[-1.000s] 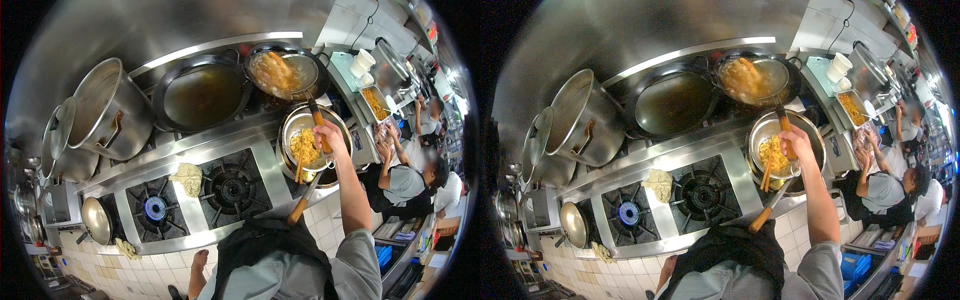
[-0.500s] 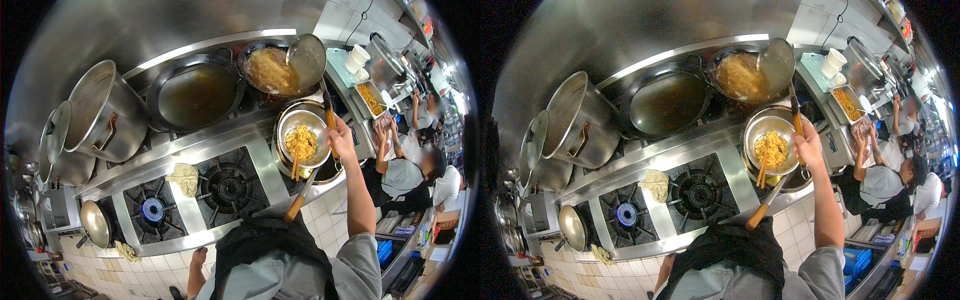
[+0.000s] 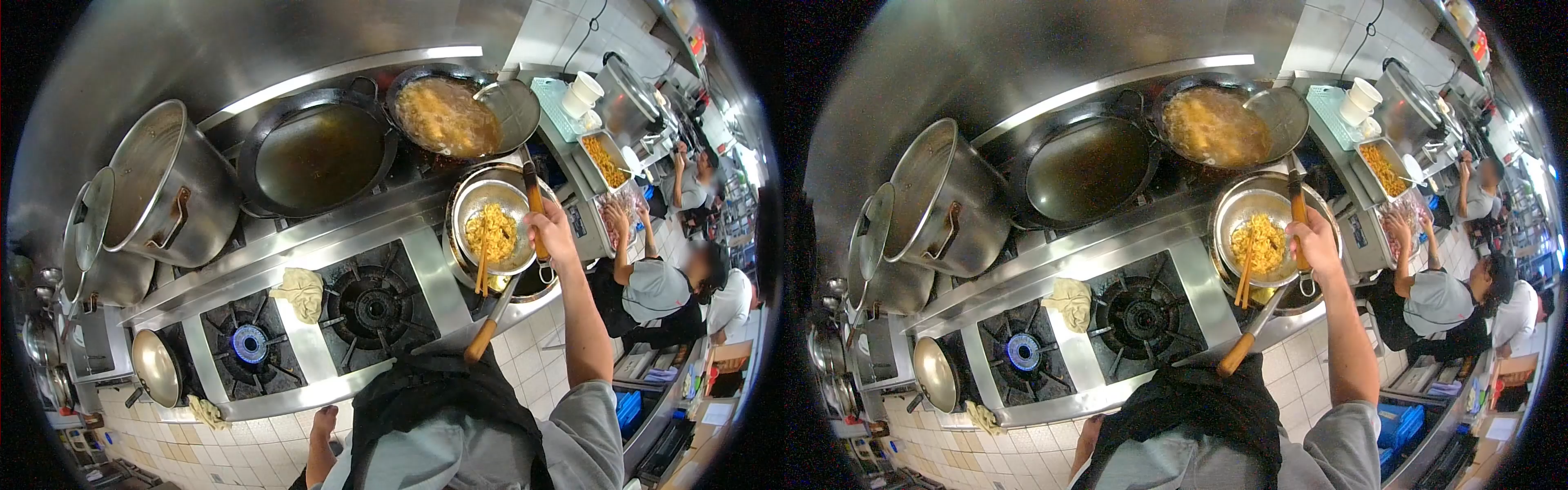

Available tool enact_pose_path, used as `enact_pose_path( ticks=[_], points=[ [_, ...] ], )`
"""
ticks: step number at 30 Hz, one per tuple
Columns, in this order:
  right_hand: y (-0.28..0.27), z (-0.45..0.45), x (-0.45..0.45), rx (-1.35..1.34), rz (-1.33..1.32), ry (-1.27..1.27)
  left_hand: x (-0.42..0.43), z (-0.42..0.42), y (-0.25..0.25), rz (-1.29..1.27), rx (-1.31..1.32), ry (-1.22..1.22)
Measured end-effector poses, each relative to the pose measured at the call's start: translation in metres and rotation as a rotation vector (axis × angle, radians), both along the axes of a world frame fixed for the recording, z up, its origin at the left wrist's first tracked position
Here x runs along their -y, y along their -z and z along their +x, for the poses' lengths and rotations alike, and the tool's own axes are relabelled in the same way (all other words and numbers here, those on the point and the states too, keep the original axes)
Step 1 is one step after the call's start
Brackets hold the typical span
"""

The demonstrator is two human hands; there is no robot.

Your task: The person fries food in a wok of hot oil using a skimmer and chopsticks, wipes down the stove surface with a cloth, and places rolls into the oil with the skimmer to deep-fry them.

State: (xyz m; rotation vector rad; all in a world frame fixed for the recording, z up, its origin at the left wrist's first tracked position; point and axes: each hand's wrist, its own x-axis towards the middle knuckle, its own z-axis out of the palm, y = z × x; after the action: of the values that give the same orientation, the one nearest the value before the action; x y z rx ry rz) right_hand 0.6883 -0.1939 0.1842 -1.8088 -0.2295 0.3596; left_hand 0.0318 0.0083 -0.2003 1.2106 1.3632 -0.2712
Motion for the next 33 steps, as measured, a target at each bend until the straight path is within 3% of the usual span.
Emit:
enact_pose_path(
  ticks=[2, 11, 19, 26, 31, 33],
  points=[
    [-0.006, -0.001, -0.004, -0.164, 0.043, -0.054, 0.001, -0.001, 0.004, 0.012, 0.013, -0.008],
    [-0.016, -0.003, -0.043, -0.34, 0.126, -0.128, 0.009, -0.008, 0.005, -0.054, -0.008, -0.074],
    [0.016, 0.004, -0.083, -0.538, 0.262, -0.147, 0.019, -0.01, 0.0, -0.067, -0.033, -0.147],
    [0.05, -0.009, -0.115, -0.696, 0.547, 0.028, 0.015, 0.001, -0.017, -0.055, -0.085, -0.125],
    [0.039, -0.028, -0.12, -0.843, 0.678, 0.072, 0.016, -0.008, 0.018, -0.011, 0.003, -0.096],
    [0.048, -0.023, -0.117, -0.952, 0.91, -0.027, 0.012, -0.008, 0.02, 0.013, 0.052, -0.073]
  ],
)
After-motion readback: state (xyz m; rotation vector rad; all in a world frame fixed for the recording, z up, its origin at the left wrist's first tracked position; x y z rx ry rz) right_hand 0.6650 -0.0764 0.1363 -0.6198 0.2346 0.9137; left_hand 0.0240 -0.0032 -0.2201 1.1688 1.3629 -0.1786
